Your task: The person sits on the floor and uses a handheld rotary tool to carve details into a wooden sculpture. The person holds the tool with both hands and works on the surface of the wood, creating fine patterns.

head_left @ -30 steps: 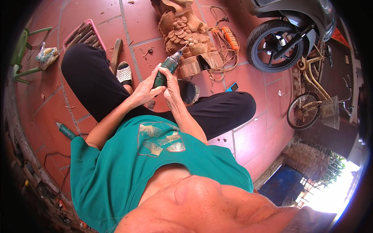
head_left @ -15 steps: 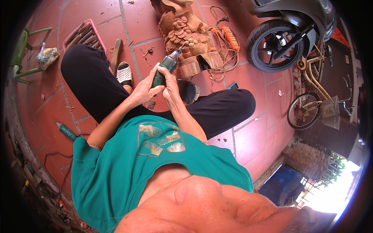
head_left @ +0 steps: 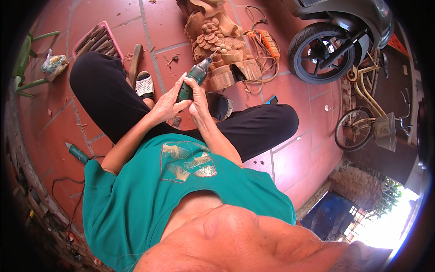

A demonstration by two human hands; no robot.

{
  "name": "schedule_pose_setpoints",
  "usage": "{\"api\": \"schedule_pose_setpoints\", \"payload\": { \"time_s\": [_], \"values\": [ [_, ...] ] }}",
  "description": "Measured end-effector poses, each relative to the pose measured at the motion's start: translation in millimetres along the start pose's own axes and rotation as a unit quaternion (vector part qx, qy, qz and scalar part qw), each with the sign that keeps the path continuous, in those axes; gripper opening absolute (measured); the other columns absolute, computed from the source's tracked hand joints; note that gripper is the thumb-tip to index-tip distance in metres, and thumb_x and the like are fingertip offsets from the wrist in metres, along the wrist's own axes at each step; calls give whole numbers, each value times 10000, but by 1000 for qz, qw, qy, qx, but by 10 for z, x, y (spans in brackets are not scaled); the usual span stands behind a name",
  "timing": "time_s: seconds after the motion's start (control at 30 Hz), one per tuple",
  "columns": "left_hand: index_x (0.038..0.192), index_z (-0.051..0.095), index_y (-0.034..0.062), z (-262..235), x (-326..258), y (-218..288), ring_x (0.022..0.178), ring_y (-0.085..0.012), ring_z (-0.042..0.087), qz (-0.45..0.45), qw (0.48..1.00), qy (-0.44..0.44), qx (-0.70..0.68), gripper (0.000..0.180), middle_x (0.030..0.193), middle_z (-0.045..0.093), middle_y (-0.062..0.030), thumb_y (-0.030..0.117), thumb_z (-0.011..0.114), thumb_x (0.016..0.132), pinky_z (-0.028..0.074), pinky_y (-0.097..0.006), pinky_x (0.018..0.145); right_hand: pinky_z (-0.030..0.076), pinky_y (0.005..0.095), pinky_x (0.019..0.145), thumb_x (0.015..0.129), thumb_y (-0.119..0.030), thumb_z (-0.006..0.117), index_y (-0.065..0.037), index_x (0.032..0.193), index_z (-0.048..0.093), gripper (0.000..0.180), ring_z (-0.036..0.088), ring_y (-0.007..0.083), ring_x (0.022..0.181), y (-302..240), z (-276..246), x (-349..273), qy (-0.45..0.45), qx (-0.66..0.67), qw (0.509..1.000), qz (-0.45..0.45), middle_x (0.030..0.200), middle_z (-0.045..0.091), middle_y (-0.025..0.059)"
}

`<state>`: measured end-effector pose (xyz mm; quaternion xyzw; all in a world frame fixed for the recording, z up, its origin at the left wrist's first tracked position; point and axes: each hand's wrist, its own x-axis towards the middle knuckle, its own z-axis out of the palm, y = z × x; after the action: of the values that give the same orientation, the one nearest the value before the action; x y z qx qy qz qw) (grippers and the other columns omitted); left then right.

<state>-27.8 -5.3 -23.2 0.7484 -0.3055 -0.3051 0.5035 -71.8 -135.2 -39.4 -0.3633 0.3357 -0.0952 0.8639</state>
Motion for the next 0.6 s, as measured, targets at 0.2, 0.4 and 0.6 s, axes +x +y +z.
{"api": "schedule_pose_setpoints", "payload": {
  "time_s": [0.2, 0.4, 0.6],
  "values": [
    [1603, 110, 117, -30, -8, 20, 1367, -405, 465, -6, 1000, -6, 12, 898, 1513, 404, -277, 234, 663, 906, 391, -432, 1104, 545, 279, 758, 810, -149, 791, -46, 997, 688, 237, 665, 127, 802, -22, 0, -34, -13, 29, 999, 35, 907, 685, 28],
    [1597, 140, 97, -59, -8, 60, 1361, -410, 469, -5, 1000, -10, 28, 894, 1497, 424, -276, 255, 674, 897, 395, -431, 1103, 570, 321, 835, 826, -156, 777, -28, 1035, 666, 269, 699, 189, 875, 76, -95, 55, -19, 54, 997, 48, 938, 698, 71],
    [1594, 163, 89, -138, -9, 151, 1331, -399, 501, -30, 998, -35, 46, 895, 1479, 447, -272, 264, 680, 884, 410, -419, 1083, 575, 353, 869, 840, -159, 769, -25, 1075, 641, 299, 701, 217, 924, 152, -119, 87, -2, 87, 995, 56, 991, 700, 104]
  ]
}}
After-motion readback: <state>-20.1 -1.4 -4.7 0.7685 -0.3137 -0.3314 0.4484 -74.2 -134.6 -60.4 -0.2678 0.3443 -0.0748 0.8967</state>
